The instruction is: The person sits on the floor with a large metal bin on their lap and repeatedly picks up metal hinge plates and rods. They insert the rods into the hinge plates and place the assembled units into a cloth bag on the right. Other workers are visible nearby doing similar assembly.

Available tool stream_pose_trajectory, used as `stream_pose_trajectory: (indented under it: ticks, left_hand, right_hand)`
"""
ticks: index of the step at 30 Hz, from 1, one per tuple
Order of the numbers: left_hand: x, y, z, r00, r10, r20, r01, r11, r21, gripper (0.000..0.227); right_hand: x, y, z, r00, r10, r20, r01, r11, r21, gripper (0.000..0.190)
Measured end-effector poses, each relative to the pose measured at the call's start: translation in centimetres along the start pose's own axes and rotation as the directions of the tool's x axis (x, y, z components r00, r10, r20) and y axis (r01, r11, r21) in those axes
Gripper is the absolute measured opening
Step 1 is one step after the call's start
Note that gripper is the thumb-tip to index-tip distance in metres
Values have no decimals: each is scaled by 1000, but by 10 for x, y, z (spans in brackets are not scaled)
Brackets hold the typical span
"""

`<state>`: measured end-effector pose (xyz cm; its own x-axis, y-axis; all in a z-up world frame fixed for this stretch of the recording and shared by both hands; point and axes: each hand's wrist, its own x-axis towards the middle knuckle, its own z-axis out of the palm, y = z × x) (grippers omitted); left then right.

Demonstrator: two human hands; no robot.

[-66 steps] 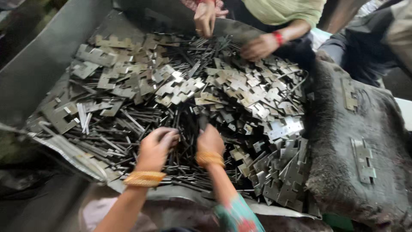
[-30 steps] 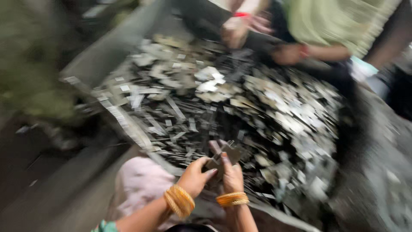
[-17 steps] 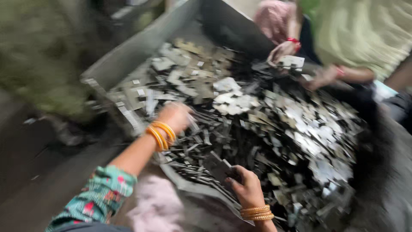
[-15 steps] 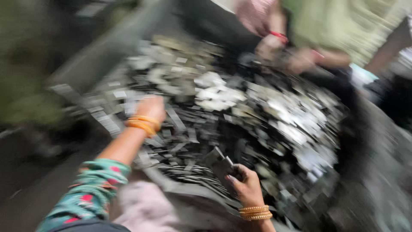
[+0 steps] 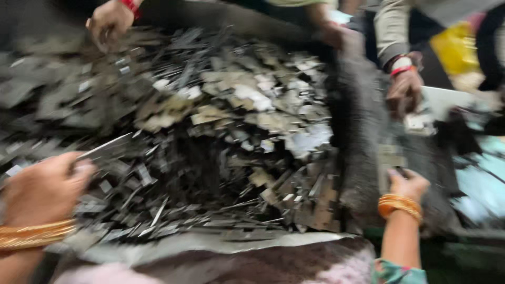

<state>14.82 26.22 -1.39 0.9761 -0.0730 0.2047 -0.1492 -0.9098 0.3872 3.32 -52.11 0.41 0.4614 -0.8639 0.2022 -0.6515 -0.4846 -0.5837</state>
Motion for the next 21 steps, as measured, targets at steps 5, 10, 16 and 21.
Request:
stream_pose_trajectory:
  ticks: [5, 10, 16, 21]
  left_hand:
    - [-29, 97, -17, 892, 346, -291, -420, 872, -252, 14]
    - [-82, 170, -2, 697, 686, -209, -674, 727, 136, 30]
    - [-114, 156, 10, 811, 526, -256, -566, 816, -114, 43]
    - [-113, 122, -7, 942, 249, -226, -297, 931, -211, 31]
  right_hand:
    - [-85, -110, 12, 828, -518, -216, 478, 852, -213, 28]
    - [-322, -183, 80, 349, -178, 920, -853, 346, 391, 14]
    - [-349, -228, 163, 355, -311, 882, -727, 501, 470, 39]
    - [-352, -273, 234, 523, -664, 535, 823, 557, -112, 20]
